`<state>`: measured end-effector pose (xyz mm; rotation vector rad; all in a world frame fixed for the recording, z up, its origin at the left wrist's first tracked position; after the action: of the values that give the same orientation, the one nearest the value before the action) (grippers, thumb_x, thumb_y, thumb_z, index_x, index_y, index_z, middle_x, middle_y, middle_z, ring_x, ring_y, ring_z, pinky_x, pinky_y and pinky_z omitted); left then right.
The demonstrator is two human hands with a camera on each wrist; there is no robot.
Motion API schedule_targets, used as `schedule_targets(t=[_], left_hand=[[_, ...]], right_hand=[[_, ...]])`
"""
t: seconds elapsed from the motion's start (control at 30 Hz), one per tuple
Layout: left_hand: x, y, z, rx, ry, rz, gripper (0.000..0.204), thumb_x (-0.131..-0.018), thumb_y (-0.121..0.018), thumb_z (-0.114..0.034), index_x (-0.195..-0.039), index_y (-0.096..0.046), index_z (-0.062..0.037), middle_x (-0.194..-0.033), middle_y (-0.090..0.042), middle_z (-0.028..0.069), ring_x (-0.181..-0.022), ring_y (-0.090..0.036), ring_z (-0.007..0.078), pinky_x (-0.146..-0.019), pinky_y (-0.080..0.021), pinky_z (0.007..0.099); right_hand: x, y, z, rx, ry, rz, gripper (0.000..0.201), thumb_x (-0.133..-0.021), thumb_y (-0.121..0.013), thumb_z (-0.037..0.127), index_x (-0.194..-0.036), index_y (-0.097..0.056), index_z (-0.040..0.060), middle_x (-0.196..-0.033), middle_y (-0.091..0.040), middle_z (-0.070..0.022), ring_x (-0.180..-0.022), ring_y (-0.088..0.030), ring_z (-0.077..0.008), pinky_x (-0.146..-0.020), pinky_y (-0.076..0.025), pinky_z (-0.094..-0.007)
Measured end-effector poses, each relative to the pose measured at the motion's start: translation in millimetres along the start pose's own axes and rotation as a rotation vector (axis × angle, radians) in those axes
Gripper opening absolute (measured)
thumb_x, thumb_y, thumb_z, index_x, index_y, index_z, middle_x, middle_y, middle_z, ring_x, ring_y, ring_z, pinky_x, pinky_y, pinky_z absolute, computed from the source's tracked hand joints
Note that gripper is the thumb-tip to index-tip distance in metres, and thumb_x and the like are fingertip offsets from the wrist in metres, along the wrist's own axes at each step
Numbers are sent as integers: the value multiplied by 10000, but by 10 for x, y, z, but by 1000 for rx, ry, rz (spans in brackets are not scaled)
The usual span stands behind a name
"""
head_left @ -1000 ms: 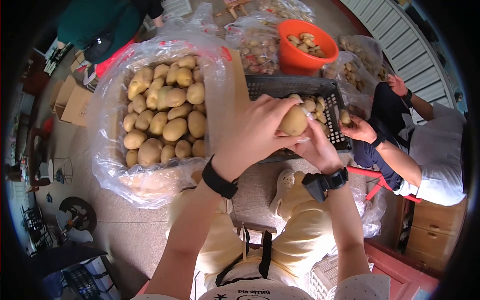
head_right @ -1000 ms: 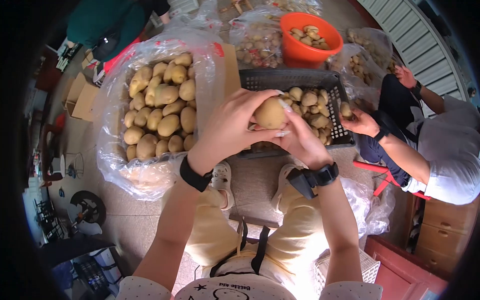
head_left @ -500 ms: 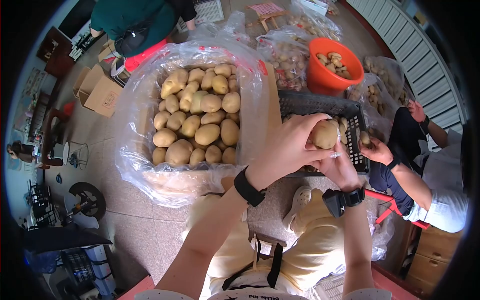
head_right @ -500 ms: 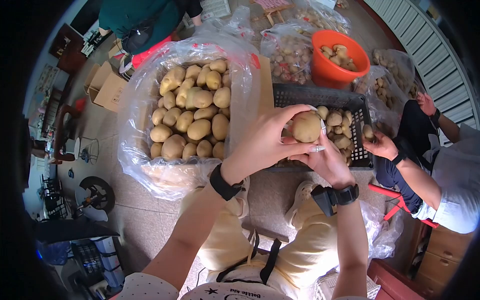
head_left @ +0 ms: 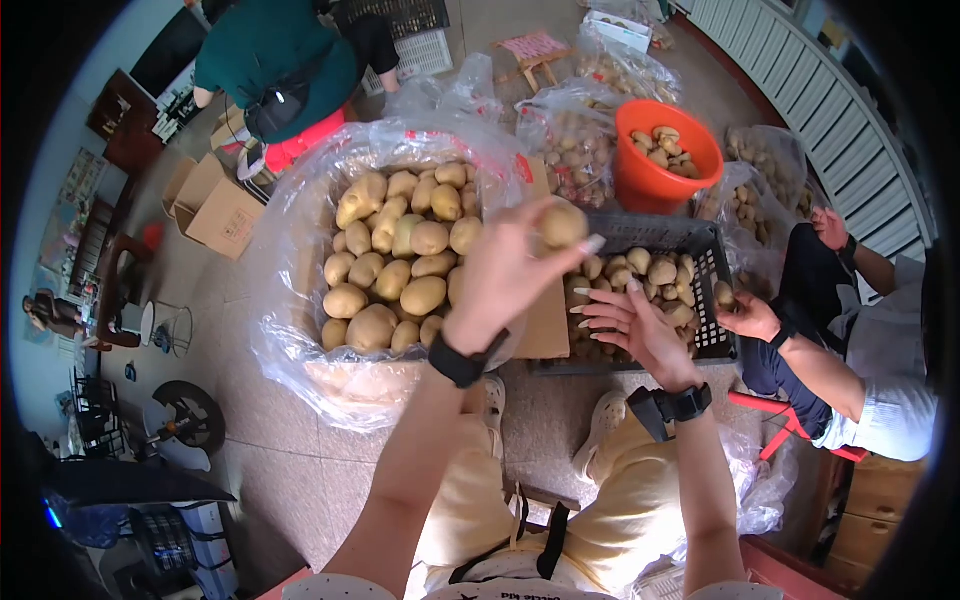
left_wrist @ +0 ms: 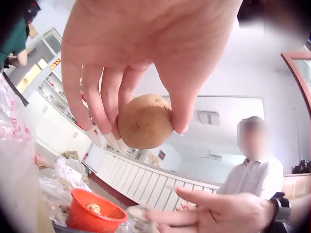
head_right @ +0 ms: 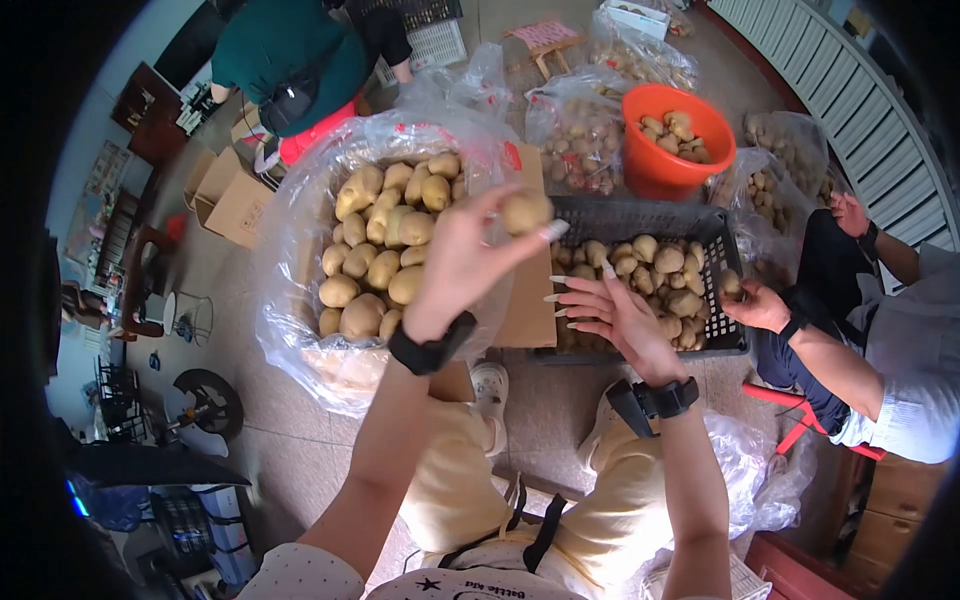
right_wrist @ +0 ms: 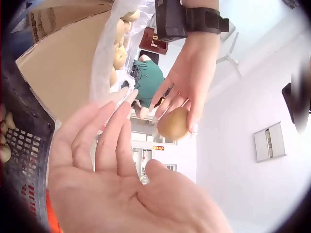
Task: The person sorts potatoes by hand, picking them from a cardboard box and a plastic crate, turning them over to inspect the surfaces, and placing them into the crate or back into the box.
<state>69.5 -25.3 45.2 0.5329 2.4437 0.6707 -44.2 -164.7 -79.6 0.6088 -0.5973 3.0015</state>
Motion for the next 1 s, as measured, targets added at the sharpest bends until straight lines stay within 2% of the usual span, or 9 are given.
schedule_targets(t=[0.33,0.53,0.67,0.7,0.73,0.8,0.83,0.9,1.0], left_hand=[[-717,645,1224,-615,97,127,499,-715,-752,-383,-1071,-644,-51,-920,-674,189,-885,-647,341,-779,-508,426],[-1024,243,1649,-732,31,287,598,-728,-740,-388,-1180,-585,-28,-1003,-647,213,-998,-606,356,-873,-478,420],[-911,-155,2168,-806,-63,539,323,-920,-454,-282,-1120,-595,-72,-1231,-536,156,-1233,-429,338,-1059,-323,458],[-884,-365,2606,-1098,-400,663,319,-910,-413,-218,-1114,-596,-55,-1203,-551,150,-1203,-445,330,-1056,-320,459],[-848,-215,2156,-973,-132,418,320,-879,-408,-176,-1081,-594,-12,-1165,-558,155,-1158,-468,316,-1038,-328,472],[-852,-289,2286,-952,-182,586,304,-859,-414,-166,-1018,-588,25,-1128,-561,172,-1111,-486,313,-1023,-353,438],[-952,-401,3124,-1014,-302,790,436,-932,-388,-314,-1196,-547,-6,-1219,-532,206,-1213,-446,339,-1063,-313,455],[-952,-130,2360,-613,144,566,502,-962,-366,-398,-1164,-553,21,-1271,-515,234,-1205,-463,367,-1046,-328,426],[-822,-5,1993,-787,-101,357,422,-949,-401,-361,-1105,-597,-20,-1113,-600,234,-1052,-540,418,-916,-421,486]], right_hand=[[18,-71,145,22,63,-7,542,-1015,-300,454,-1240,-561,35,-1092,-660,-75,-991,-612,-132,-865,-463,-257],[53,50,216,2,104,-34,548,-1011,-304,468,-1252,-550,42,-1083,-662,-79,-962,-621,-132,-859,-467,-251],[-8,167,162,-5,227,-23,550,-1006,-316,476,-1258,-548,46,-1070,-668,-76,-962,-618,-128,-856,-476,-279],[15,162,210,6,261,-6,548,-1003,-321,482,-1255,-554,55,-1064,-670,-73,-952,-617,-124,-846,-478,-278],[43,130,231,20,289,2,546,-1000,-325,488,-1252,-559,64,-1058,-672,-69,-941,-617,-119,-837,-479,-277],[10,139,183,-4,257,-19,554,-990,-335,514,-1242,-570,80,-1026,-682,-58,-899,-615,-108,-810,-479,-263],[4,124,184,-39,267,-8,559,-985,-342,523,-1231,-574,78,-1000,-687,-51,-858,-614,-102,-782,-484,-260],[-61,155,153,-80,280,-17,563,-976,-353,538,-1194,-589,76,-942,-690,-43,-780,-609,-93,-722,-491,-250],[-298,378,-34,-25,277,-127,554,-972,-362,542,-1117,-611,69,-868,-680,-44,-695,-604,-91,-626,-490,-234]])
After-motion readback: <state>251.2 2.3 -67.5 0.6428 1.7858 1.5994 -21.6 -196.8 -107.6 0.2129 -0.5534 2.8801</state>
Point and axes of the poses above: each hand's wrist, its own x-axis away from the middle knuckle, its own y-axis out of the back of the hand, z = x × y, the point moved 8 cm from there along -x, towards the middle knuckle
